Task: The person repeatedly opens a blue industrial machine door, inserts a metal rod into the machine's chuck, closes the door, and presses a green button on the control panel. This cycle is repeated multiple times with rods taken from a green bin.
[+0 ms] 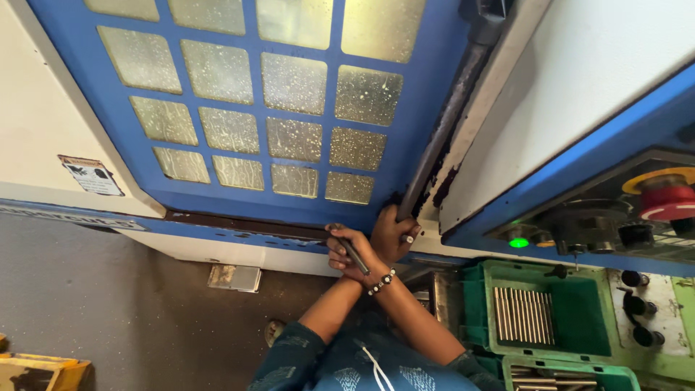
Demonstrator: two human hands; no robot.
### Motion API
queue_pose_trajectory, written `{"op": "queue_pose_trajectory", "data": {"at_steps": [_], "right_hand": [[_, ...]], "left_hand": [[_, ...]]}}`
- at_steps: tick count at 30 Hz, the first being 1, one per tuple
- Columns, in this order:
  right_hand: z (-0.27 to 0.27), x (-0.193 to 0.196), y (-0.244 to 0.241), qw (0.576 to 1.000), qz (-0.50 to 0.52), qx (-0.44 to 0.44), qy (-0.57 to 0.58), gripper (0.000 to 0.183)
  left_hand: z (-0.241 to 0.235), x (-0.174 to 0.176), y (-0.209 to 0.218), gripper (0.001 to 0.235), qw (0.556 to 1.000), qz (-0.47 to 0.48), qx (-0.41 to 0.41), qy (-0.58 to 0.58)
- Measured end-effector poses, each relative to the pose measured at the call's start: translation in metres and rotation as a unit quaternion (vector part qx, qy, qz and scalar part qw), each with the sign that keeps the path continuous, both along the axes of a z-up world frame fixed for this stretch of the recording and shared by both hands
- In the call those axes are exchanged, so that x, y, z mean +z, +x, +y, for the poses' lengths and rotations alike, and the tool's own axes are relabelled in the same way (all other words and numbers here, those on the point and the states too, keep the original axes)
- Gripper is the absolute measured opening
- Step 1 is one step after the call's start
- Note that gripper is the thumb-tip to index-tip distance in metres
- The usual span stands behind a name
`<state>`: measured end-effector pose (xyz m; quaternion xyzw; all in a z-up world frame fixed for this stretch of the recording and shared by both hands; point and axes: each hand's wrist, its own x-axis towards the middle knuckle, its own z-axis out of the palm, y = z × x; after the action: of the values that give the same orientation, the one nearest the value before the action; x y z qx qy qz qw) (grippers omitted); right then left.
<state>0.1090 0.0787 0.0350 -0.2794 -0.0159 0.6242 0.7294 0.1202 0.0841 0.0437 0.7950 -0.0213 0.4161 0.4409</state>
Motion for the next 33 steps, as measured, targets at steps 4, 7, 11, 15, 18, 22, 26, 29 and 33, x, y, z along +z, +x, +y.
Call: {"op": "queue_pose_trajectory", "data": {"at_steps": [4,7,11,15,18,22,26,29,33], "right_hand": [[-0.002,-0.002,0.0,1.0,-0.006,0.005,0.001,0.021],[-0.004,-0.001,-0.001,1.0,0.008,0.016,0.01,0.025],[-0.005,0.0,-0.004,1.0,-0.016,-0.004,0.007,0.024],[-0.008,-0.006,-0.007,0.999,-0.018,-0.036,-0.019,0.023],[-0.01,-0.012,-0.004,0.999,0.001,-0.039,-0.033,0.019],[-0.004,-0.018,-0.002,0.998,-0.014,-0.053,-0.038,0.02],[0.01,-0.015,-0.003,0.988,-0.027,-0.138,-0.062,0.024],[0.027,-0.008,-0.013,0.979,-0.029,-0.195,-0.048,0.022],[0.053,0.008,-0.019,0.967,-0.046,-0.247,-0.046,0.02]], "left_hand": [[0.002,-0.002,0.002,0.017,1.0,-0.011,-0.006,0.009],[-0.001,-0.002,0.001,0.016,1.0,-0.003,-0.003,0.003],[-0.003,0.0,0.0,0.014,1.0,-0.002,0.014,0.008],[-0.003,0.001,-0.002,0.012,1.0,0.003,0.009,0.003],[-0.004,-0.001,0.0,0.011,1.0,0.013,0.018,0.001],[-0.003,-0.008,0.003,0.013,1.0,0.009,0.007,-0.003],[0.006,-0.014,0.004,0.017,0.999,0.018,-0.037,0.005],[0.022,-0.018,0.002,0.03,0.992,0.051,-0.1,0.063],[0.037,-0.02,0.004,0.023,0.983,0.039,-0.171,0.055]]}}
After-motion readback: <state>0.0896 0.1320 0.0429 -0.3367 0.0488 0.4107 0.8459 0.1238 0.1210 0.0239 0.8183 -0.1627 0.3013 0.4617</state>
